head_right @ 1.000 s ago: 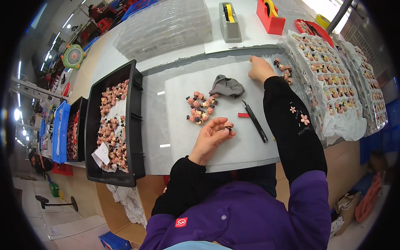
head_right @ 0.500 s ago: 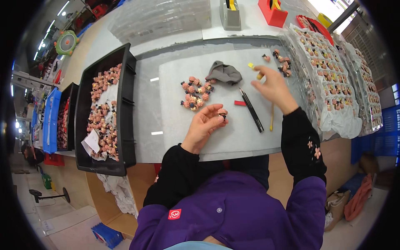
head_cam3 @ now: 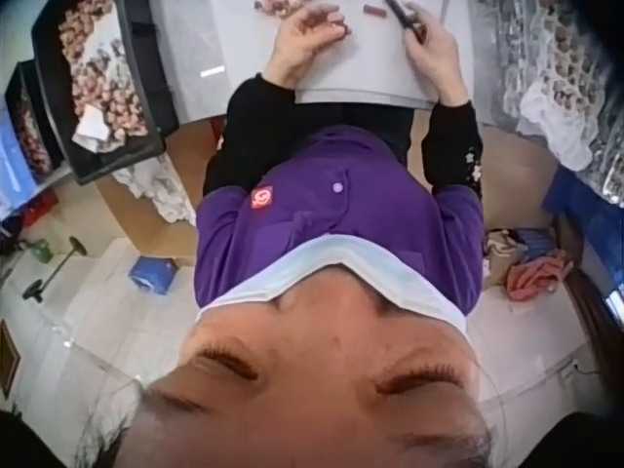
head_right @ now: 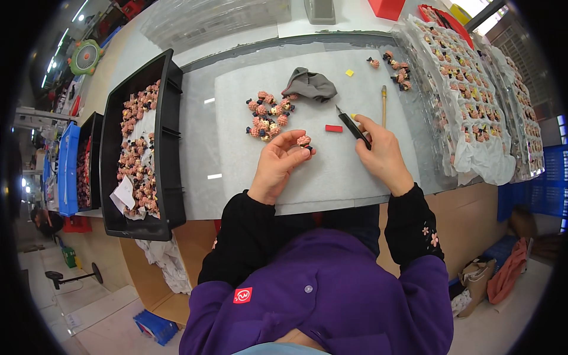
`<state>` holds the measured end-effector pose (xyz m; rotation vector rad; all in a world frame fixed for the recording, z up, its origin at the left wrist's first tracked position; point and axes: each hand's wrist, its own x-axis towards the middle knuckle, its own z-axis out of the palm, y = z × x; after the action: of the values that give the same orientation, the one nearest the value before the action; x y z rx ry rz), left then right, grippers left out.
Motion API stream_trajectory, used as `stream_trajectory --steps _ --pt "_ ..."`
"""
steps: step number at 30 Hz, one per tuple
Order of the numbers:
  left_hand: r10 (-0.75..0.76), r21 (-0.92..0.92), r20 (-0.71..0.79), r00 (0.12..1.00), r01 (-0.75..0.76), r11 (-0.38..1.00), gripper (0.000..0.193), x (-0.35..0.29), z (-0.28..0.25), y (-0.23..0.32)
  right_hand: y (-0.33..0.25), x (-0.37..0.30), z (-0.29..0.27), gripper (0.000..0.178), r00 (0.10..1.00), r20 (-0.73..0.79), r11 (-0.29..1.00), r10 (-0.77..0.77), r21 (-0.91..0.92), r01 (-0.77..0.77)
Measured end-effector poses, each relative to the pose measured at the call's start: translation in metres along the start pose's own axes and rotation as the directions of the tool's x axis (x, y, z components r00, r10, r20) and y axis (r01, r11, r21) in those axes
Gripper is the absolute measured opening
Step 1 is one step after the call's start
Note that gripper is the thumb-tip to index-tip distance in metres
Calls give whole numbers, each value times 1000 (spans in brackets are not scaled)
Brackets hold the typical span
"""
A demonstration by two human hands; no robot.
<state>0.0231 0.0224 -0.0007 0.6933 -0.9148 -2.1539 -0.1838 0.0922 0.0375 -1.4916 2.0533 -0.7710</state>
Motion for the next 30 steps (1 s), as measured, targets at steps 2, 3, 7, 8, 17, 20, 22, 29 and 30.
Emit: stream_trajectory --steps 2,3,7,8,17,20,22,29,30 --pt "21 9 2 1000 -21 1000 37 0 0 -1 1 -3 1 42 982 -114 982 -149 102 160" --pt "21 9 0 1000 -21 1000 37 0 -1 -1 -1 -3 2 42 982 -113 981 -149 104 161" --pt "-1 7 -4 1000 1 1000 37 0 -1 1 -16 0 13 42 972 -222 832 -70 525 180" --pt "-14 14 -14 1000 14 1000 37 0 -1 2 -18 2 15 41 977 -209 766 -46 620 169" --pt "-31 18 -4 1000 31 999 39 1 1 4 -23 15 43 24 855 -392 865 -341 225 448" --pt "-26 -2 8 1000 26 1000 39 1 1 5 -28 14 44 21 806 -424 843 -413 156 514" --pt "-29 -15 19 999 29 999 39 0 0 6 -29 12 42 20 796 -422 841 -435 126 526" --pt "-5 -38 34 999 6 999 41 0 1 5 -25 11 42 19 747 -455 823 -485 51 565" --pt "-5 -37 34 999 7 999 41 0 1 5 -26 11 41 19 752 -455 833 -477 39 552"
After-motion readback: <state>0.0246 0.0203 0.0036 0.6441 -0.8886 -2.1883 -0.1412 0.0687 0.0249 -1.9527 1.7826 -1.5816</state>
